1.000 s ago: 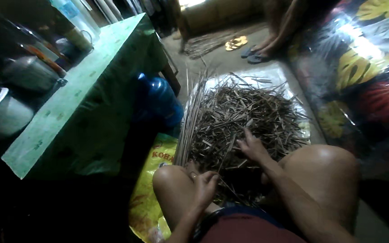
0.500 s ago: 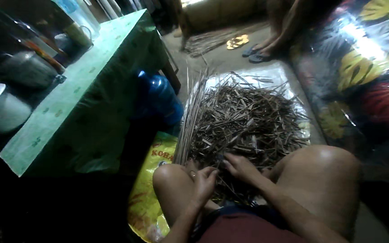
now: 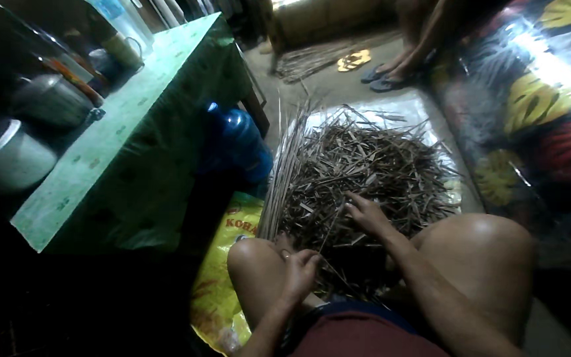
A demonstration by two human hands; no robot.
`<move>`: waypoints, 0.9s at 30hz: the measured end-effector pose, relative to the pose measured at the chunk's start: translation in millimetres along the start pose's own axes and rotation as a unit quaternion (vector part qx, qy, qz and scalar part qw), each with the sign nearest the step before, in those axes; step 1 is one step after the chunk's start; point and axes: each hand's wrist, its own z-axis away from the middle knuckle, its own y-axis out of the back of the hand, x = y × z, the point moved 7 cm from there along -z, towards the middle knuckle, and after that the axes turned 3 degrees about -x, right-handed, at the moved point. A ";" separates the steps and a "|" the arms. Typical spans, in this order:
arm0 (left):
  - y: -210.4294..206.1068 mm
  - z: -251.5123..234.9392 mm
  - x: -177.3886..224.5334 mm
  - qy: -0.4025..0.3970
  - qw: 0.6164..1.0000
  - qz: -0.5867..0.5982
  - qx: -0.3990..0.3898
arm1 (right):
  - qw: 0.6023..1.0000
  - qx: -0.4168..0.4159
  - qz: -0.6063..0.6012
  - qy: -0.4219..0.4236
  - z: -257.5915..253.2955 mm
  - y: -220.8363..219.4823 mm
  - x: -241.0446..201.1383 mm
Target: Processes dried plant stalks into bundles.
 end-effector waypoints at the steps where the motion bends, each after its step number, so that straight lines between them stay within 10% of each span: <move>1: -0.3 0.0 0.7 0.009 1.000 0.008 -0.004 | 1.000 0.009 -0.003 0.005 0.2 -0.1 0.2; 10: -2.0 2.7 2.2 0.056 0.997 0.051 -0.028 | 0.993 0.077 -0.071 -0.058 -3.0 17.7 14.4; 13: 1.3 1.7 0.0 0.077 0.995 0.063 -0.012 | 0.987 -0.016 -0.110 -0.117 3.5 7.0 14.3; 20: -2.1 -9.9 0.6 0.079 0.993 0.085 -0.008 | 0.973 -0.221 0.046 0.047 69.8 -57.0 -50.2; 27: -3.0 3.0 3.2 0.052 0.994 0.066 -0.064 | 0.996 -0.024 0.074 -0.051 37.0 -2.6 -9.5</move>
